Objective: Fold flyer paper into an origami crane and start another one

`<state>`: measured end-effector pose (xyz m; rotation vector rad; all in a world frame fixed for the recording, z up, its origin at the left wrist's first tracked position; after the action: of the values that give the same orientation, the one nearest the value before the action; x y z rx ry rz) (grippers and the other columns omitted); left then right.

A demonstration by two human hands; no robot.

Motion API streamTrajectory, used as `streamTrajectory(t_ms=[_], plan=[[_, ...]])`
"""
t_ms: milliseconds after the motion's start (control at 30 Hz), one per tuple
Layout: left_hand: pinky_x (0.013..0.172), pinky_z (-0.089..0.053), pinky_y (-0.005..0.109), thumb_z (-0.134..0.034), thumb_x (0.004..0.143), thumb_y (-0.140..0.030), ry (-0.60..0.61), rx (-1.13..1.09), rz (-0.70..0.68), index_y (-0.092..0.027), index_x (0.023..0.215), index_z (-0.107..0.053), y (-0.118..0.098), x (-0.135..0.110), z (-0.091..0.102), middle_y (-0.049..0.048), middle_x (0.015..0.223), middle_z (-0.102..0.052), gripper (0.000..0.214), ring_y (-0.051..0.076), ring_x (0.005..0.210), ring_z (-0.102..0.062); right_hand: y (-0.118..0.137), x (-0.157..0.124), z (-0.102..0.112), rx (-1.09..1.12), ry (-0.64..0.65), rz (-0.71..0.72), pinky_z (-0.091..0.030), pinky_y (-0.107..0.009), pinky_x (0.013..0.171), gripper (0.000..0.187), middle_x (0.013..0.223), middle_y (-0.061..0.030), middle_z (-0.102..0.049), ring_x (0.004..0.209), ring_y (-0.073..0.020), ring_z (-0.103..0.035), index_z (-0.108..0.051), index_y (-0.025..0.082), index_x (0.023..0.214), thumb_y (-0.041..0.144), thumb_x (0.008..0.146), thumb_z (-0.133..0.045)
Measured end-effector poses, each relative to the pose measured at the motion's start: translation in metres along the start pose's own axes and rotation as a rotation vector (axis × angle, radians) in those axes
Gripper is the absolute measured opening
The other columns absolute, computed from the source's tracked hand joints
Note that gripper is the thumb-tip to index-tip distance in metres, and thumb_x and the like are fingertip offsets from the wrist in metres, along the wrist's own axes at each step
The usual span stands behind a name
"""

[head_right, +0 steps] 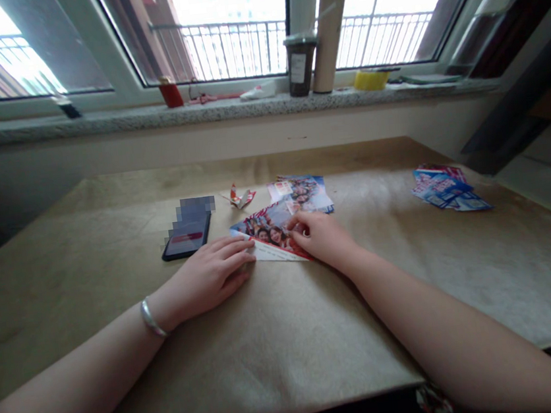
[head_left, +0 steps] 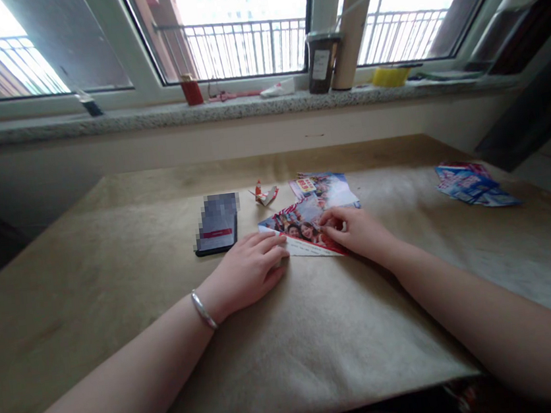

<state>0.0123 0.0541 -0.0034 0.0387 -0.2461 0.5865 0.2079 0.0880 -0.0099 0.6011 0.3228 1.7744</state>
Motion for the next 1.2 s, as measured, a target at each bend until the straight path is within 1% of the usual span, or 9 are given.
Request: streamTrajectory(t_ms=[133,300,367,500,700,833,933,1033,1200], plan=[[0.098,-0.042,0.043,-0.048,0.089,-0.031,0.001,0.048,0.055,-0.020,0.109,-0.060,0.002,0.000,0.003,0.0062,0.125,-0.057,0.026,0.024,0.117,-0.049,-0.002,-0.001,0.000,0.028,0.017,-0.040,-0.038,-0.023,0.055,0.017,0.067,0.0007,-0.064,0.057,-0.0120,-0.052,-0.068,0.021,0.088,0.025,0.079,-0.054],[0.090,-0.047,0.043,-0.050,0.088,-0.032,0.019,0.132,0.154,-0.016,0.113,-0.059,0.006,0.000,0.005,0.0101,0.119,-0.060,0.031,0.025,0.104,-0.056,0.002,-0.004,-0.006,0.095,0.098,-0.008,-0.038,-0.022,0.054,0.011,0.064,0.0003,-0.063,0.057,-0.0115,-0.053,-0.066,0.018,0.073,0.023,0.074,-0.055],[0.092,-0.046,0.043,-0.050,0.088,-0.032,-0.006,0.135,0.138,-0.016,0.119,-0.057,0.005,0.000,0.006,0.0107,0.124,-0.057,0.035,0.026,0.108,-0.054,0.006,-0.005,-0.009,0.119,0.140,0.031,-0.038,-0.022,0.053,0.010,0.065,0.0001,-0.063,0.056,-0.0112,-0.053,-0.065,0.018,0.073,0.022,0.074,-0.056],[0.097,-0.043,0.042,-0.048,0.091,-0.034,-0.002,0.080,0.016,-0.025,0.126,-0.052,-0.003,0.000,0.003,0.0065,0.130,-0.052,0.037,0.025,0.117,-0.048,0.012,-0.008,-0.010,0.113,0.181,0.066,-0.037,-0.021,0.052,0.012,0.064,0.0001,-0.063,0.053,-0.0103,-0.052,-0.066,0.018,0.076,0.022,0.075,-0.054],[0.100,-0.040,0.044,-0.047,0.091,-0.036,0.062,0.072,-0.008,-0.027,0.130,-0.049,-0.003,-0.001,-0.002,0.0051,0.133,-0.051,0.040,0.025,0.118,-0.047,0.018,-0.009,0.002,-0.106,0.106,0.120,-0.038,-0.023,0.055,0.022,0.073,-0.0016,-0.067,0.058,-0.0120,-0.054,-0.069,0.022,0.090,0.022,0.079,-0.051],[0.101,-0.040,0.043,-0.047,0.091,-0.035,0.057,0.053,0.005,-0.026,0.127,-0.052,-0.002,-0.002,0.000,0.0047,0.133,-0.051,0.038,0.025,0.118,-0.047,0.014,-0.008,0.010,-0.208,0.033,0.134,-0.040,-0.024,0.062,0.026,0.088,-0.0029,-0.068,0.069,-0.0143,-0.059,-0.068,0.023,0.097,0.020,0.080,-0.049],[0.100,-0.041,0.043,-0.047,0.091,-0.036,0.047,0.032,0.024,-0.026,0.125,-0.054,0.000,-0.002,0.000,0.0048,0.132,-0.052,0.036,0.025,0.118,-0.047,0.007,-0.006,0.011,-0.282,0.009,0.160,-0.041,-0.025,0.061,0.028,0.095,-0.0035,-0.066,0.069,-0.0140,-0.058,-0.067,0.024,0.101,0.021,0.080,-0.050],[0.099,-0.042,0.042,-0.046,0.091,-0.036,0.036,0.013,0.064,-0.025,0.120,-0.057,0.003,-0.002,0.000,0.0049,0.129,-0.054,0.033,0.024,0.117,-0.048,0.002,-0.005,0.010,-0.270,0.000,0.224,-0.043,-0.025,0.064,0.024,0.095,-0.0038,-0.062,0.070,-0.0133,-0.057,-0.070,0.025,0.097,0.022,0.079,-0.054],[0.100,-0.042,0.039,-0.043,0.092,-0.038,0.033,0.013,0.122,-0.019,0.113,-0.060,0.008,-0.002,-0.001,0.0072,0.130,-0.053,0.033,0.023,0.119,-0.048,0.011,-0.007,0.008,-0.204,0.033,0.442,-0.046,-0.031,0.074,0.014,0.089,-0.0066,-0.059,0.081,-0.0175,-0.056,-0.073,0.025,0.082,0.027,0.080,-0.059]])
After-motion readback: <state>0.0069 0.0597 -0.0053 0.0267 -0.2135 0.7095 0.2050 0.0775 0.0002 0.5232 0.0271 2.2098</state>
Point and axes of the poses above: each hand's wrist, its own x-axis towards the middle knuckle, its own z-axis out of the back of the hand, y = z × x, the point moved 6 cm from there along x, towards the middle knuckle
